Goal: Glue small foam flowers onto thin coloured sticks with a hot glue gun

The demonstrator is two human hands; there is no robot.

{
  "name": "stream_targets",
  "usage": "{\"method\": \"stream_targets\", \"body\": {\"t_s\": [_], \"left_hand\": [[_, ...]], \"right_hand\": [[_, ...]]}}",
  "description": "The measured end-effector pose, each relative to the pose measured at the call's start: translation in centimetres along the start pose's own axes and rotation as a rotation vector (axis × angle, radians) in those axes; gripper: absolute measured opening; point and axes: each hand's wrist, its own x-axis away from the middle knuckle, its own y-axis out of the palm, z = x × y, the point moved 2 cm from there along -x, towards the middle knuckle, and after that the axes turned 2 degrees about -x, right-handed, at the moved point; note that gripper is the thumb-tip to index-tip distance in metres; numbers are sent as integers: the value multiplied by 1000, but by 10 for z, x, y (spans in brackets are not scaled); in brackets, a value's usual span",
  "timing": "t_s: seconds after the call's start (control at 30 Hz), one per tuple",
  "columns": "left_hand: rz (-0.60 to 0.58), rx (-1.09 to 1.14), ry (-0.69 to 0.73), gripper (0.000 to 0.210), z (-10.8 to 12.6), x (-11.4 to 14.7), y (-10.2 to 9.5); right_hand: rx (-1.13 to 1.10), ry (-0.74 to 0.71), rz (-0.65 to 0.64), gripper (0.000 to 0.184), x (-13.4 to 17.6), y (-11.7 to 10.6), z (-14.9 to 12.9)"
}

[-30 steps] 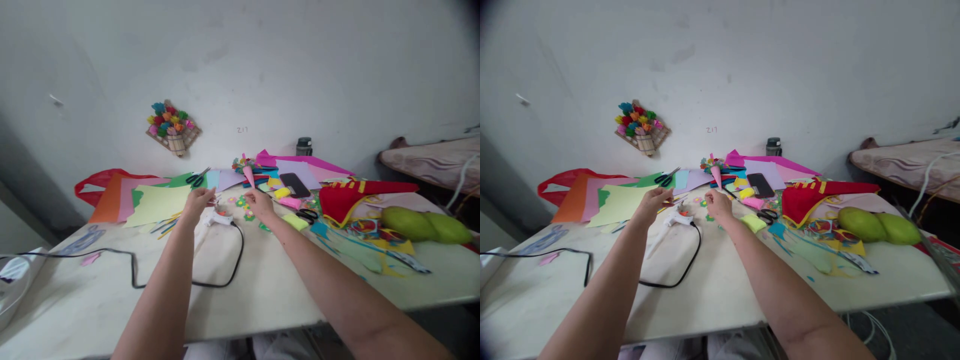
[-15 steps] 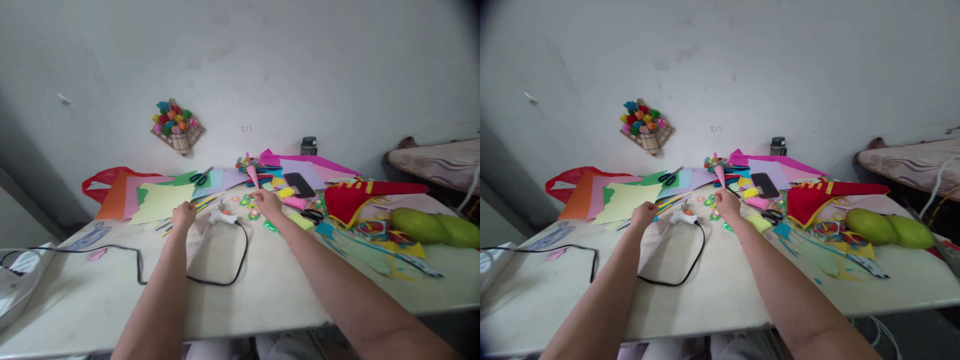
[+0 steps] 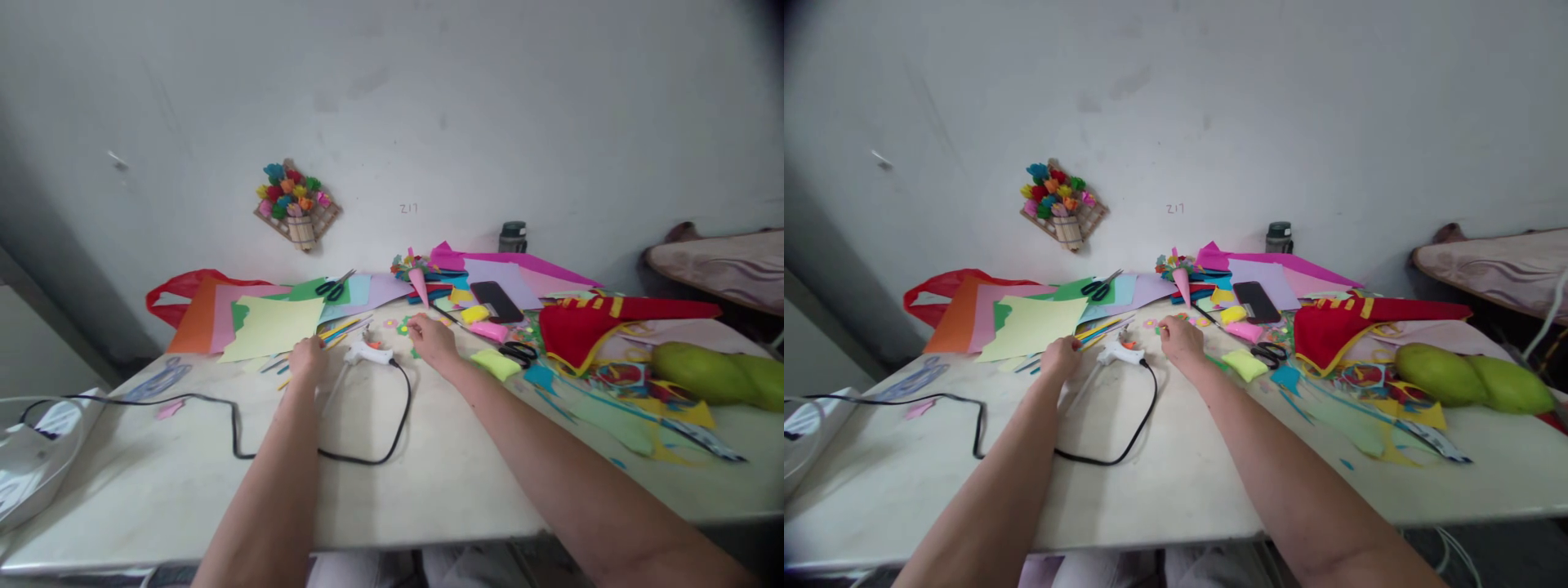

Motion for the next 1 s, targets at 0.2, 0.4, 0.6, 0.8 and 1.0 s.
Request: {"method": "stream_targets", "body": {"t_s": [0.2, 0.4, 0.6, 0.8, 1.0], "left_hand": [[38, -49, 73, 28, 3, 3, -1], [6, -44, 96, 26, 6, 7, -5], [87, -85, 217, 35, 18, 10, -9], [-35, -166, 298, 59, 27, -5, -1], [-59, -253, 312, 56, 30, -14, 5]], "right_hand": [[31, -46, -26, 20, 3, 4, -5], [46, -49, -32, 20, 5, 3, -8], [46, -59, -25, 20, 6, 3, -9], [10, -173, -39, 24, 7, 7, -15], [112, -434, -188, 37, 21, 25, -39]]}}
